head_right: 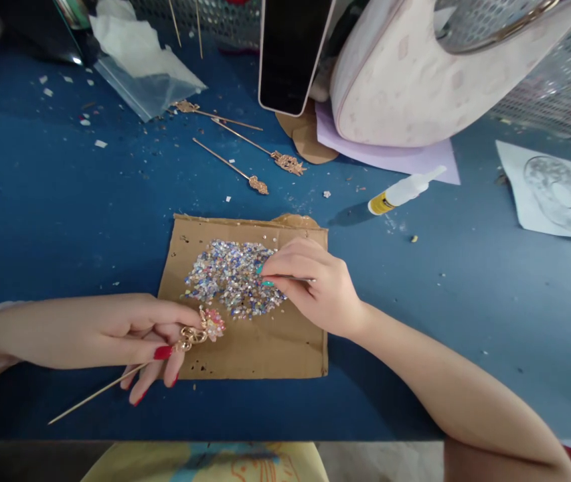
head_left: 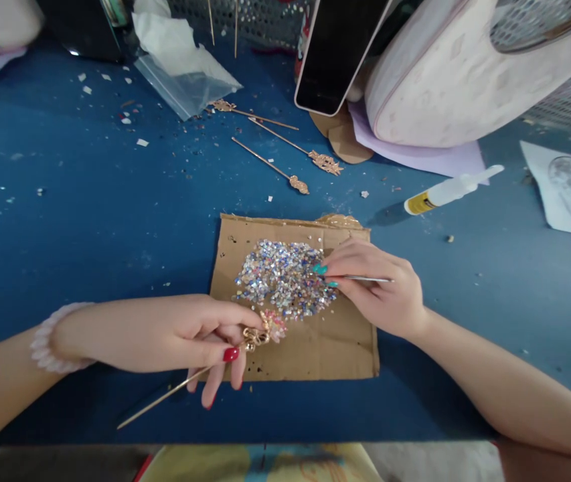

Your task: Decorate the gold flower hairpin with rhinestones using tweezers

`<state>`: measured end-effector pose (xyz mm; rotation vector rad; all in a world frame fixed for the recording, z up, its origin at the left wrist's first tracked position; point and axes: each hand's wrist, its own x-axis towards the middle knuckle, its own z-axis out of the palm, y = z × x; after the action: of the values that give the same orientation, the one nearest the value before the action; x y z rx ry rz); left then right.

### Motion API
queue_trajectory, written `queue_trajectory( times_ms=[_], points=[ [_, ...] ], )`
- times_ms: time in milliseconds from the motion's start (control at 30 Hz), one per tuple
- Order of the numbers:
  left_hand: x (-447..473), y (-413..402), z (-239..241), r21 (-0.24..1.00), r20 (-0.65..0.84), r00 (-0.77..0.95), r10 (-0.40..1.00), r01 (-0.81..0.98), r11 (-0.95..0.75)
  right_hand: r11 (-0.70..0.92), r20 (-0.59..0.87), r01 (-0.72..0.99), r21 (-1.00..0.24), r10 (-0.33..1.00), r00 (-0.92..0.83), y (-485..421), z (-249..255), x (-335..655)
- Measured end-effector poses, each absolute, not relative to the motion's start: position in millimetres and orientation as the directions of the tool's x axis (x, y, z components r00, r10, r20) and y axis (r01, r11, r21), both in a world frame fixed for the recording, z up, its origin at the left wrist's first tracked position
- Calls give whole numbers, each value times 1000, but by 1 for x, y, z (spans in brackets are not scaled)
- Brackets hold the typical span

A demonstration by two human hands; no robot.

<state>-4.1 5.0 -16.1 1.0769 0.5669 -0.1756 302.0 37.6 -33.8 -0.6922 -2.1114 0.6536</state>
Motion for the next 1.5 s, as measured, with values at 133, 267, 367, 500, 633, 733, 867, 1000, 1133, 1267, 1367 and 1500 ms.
queue_trajectory(
  times_ms=[133, 267, 367, 500, 633, 733, 867, 1000, 1133, 1267, 1367, 1500],
  points=[
    [-3, 6, -13, 771, -520, 845, 124, 403, 493, 736, 528, 238, -634, 637, -562, 37, -34, 301],
    [-2, 6, -13, 773, -527, 841, 122, 414, 480, 721, 502, 251, -645, 649, -572, 36, -34, 301],
    [-4, 5, -15, 782, -507, 852, 131, 391, 485, 721, 502, 240, -650, 644, -577, 37, -32, 299],
    [-4, 5, -15, 772, -501, 856, 128, 375, 513, 701, 479, 242, -671, 658, -581, 37, -29, 292],
    [0, 8, -10, 772, -518, 844, 137, 392, 501, 674, 449, 252, -695, 680, -579, 36, -29, 287],
    [1, 9, -8, 772, -522, 842, 135, 399, 494, 659, 438, 258, -707, 693, -572, 34, -30, 286],
    [0, 8, -10, 771, -514, 848, 133, 388, 506, 651, 439, 254, -715, 702, -561, 34, -31, 286],
    [0, 7, -10, 765, -522, 842, 137, 391, 512, 665, 457, 247, -705, 692, -559, 35, -32, 286],
    [0, 9, -8, 773, -523, 841, 140, 399, 493, 678, 464, 260, -688, 686, -561, 34, -31, 287],
    [-2, 10, -7, 791, -521, 843, 134, 417, 449, 686, 464, 273, -675, 682, -565, 33, -31, 290],
    [-3, 10, -7, 798, -519, 843, 138, 421, 430, 692, 466, 270, -670, 675, -572, 33, -31, 292],
    [-1, 9, -6, 794, -513, 847, 142, 405, 454, 716, 483, 251, -652, 647, -590, 33, -32, 295]
  ],
)
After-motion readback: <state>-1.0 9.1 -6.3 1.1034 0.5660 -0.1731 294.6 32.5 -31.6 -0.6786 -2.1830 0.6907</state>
